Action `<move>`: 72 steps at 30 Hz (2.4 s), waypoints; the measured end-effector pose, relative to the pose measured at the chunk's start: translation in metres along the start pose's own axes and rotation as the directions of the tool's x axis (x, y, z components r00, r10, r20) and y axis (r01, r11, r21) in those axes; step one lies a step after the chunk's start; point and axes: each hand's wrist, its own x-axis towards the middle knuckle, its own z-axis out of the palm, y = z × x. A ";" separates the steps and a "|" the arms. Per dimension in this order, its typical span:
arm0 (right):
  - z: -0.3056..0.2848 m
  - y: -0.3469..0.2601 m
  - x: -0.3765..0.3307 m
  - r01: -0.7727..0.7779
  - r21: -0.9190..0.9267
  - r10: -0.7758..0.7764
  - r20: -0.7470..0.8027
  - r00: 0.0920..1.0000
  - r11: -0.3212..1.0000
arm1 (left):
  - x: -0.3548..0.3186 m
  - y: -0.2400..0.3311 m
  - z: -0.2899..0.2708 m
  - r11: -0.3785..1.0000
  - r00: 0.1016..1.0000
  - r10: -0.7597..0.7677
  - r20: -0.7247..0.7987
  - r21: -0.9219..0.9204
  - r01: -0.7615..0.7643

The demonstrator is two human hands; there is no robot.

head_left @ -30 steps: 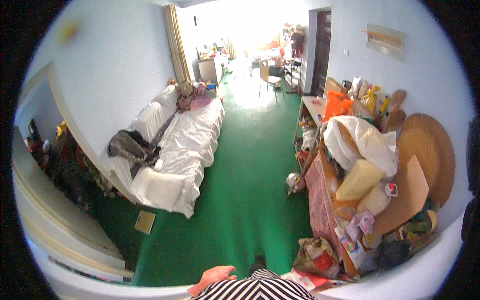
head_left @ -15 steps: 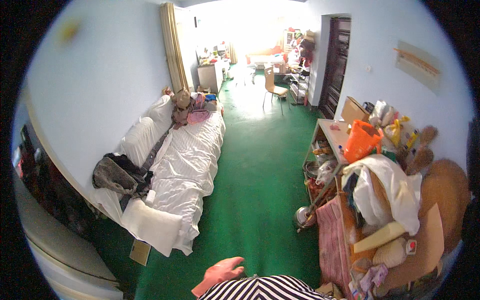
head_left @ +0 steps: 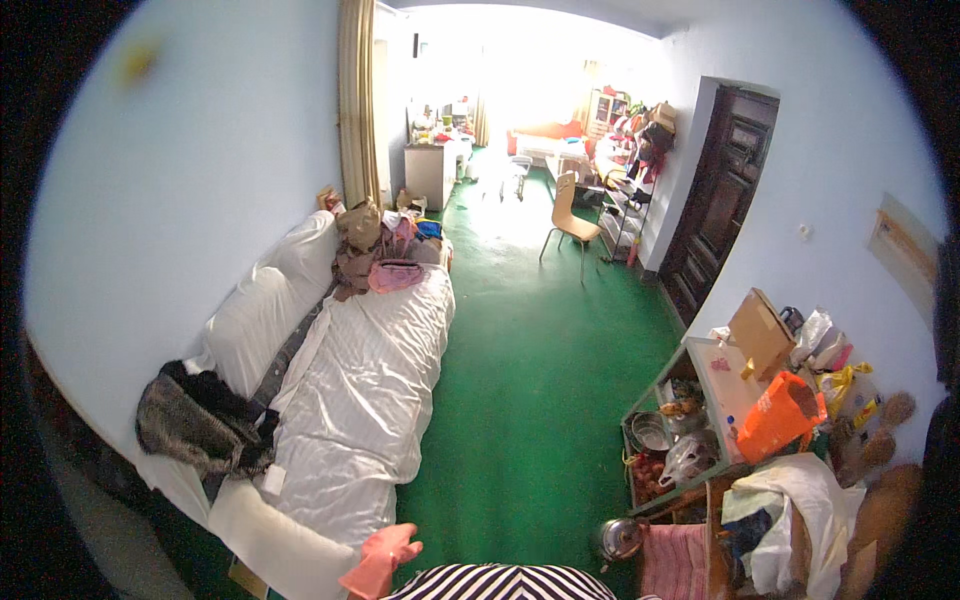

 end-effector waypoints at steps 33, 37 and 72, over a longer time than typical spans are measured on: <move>-0.452 -0.576 0.885 -0.139 -0.107 0.154 0.148 0.977 0.984 | 0.985 0.425 -0.672 0.967 0.967 0.254 -0.031 0.015 -0.254; -0.510 -0.632 0.949 -0.257 -0.077 0.263 0.094 0.960 0.963 | 1.084 0.541 -0.813 0.923 0.923 0.385 0.008 -0.016 -0.385; -0.986 -1.503 2.069 0.118 -0.299 -0.088 0.112 0.990 0.947 | 2.083 0.773 -1.535 0.959 0.973 0.223 -0.059 -0.168 -0.230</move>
